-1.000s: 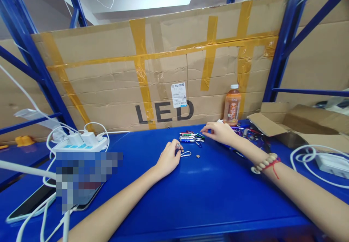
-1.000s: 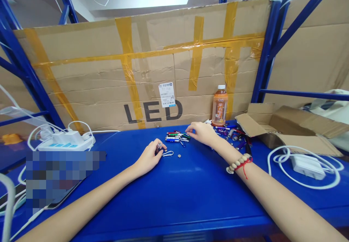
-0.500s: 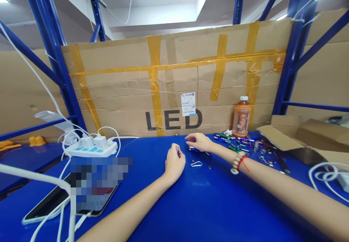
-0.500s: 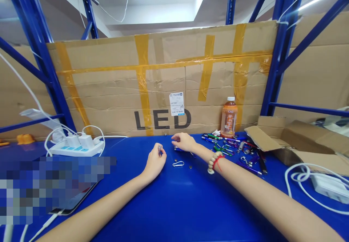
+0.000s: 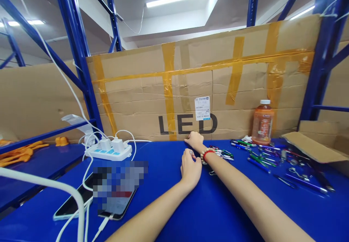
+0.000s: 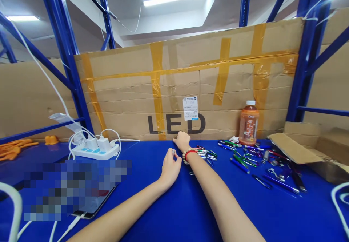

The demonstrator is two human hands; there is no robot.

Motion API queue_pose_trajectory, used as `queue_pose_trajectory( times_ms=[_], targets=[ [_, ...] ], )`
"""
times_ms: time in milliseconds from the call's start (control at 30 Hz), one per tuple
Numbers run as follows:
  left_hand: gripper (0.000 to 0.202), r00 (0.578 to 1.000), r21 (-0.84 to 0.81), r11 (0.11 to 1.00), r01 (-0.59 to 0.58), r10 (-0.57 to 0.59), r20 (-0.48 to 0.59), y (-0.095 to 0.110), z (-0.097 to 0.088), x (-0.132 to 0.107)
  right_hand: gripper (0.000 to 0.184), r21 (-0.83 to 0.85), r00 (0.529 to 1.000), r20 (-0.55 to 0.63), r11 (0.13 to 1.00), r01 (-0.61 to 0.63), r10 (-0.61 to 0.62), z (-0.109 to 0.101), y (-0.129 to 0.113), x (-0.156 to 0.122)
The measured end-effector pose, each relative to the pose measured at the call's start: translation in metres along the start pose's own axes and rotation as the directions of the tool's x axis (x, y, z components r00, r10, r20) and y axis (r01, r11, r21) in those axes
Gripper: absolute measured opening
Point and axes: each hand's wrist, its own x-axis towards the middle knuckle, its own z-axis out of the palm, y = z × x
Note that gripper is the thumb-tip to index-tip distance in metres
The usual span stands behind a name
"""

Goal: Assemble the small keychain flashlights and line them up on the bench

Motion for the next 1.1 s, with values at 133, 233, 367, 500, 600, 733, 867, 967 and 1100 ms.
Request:
queue_pose_trajectory(
  times_ms=[133,233,367,500,600,733,867,967,1100],
  targets=[
    [0.017,0.999,-0.005,0.999,0.033,-0.033,-0.013,0.001,0.000,0.000,0.016,-0.006,1.000,-0.015,1.000,-0.014,0.014,0.004,0.002,0.000],
    [0.017,1.000,-0.022,1.000,0.020,-0.020,-0.022,-0.001,0.001,0.001,0.014,-0.001,1.000,-0.007,1.000,-0.027,0.027,0.001,0.004,-0.001],
    [0.018,1.000,-0.045,0.999,0.002,-0.003,-0.028,-0.005,0.002,0.003,0.018,0.023,0.999,0.032,0.999,0.028,-0.029,-0.011,0.007,-0.005],
    [0.017,1.000,-0.037,0.999,-0.016,0.015,-0.027,-0.007,0.003,0.004,0.023,0.063,0.981,0.130,0.989,0.136,-0.143,-0.031,0.017,-0.015],
    [0.015,0.999,-0.057,0.997,-0.046,0.044,-0.027,-0.009,0.004,0.005,0.029,0.069,0.972,0.180,0.987,0.143,-0.154,-0.050,0.036,-0.025],
    [0.015,0.997,-0.070,0.994,-0.079,0.077,-0.025,-0.011,0.005,0.006,0.025,0.055,0.991,0.110,0.996,0.076,-0.082,-0.075,0.071,-0.033],
    [0.014,0.992,-0.073,0.989,-0.127,0.127,0.004,-0.010,0.005,0.005,0.025,0.042,0.996,0.072,0.998,0.046,-0.049,-0.083,0.104,-0.040],
    [0.014,0.986,-0.066,0.985,-0.161,0.163,0.026,-0.008,0.004,0.004,0.024,0.056,0.990,0.104,0.995,0.087,-0.093,-0.079,0.118,-0.045],
    [0.014,0.974,-0.058,0.974,-0.218,0.221,0.054,-0.004,0.001,0.002,0.019,0.045,0.989,0.074,0.992,0.122,-0.125,-0.076,0.123,-0.051]
  ],
)
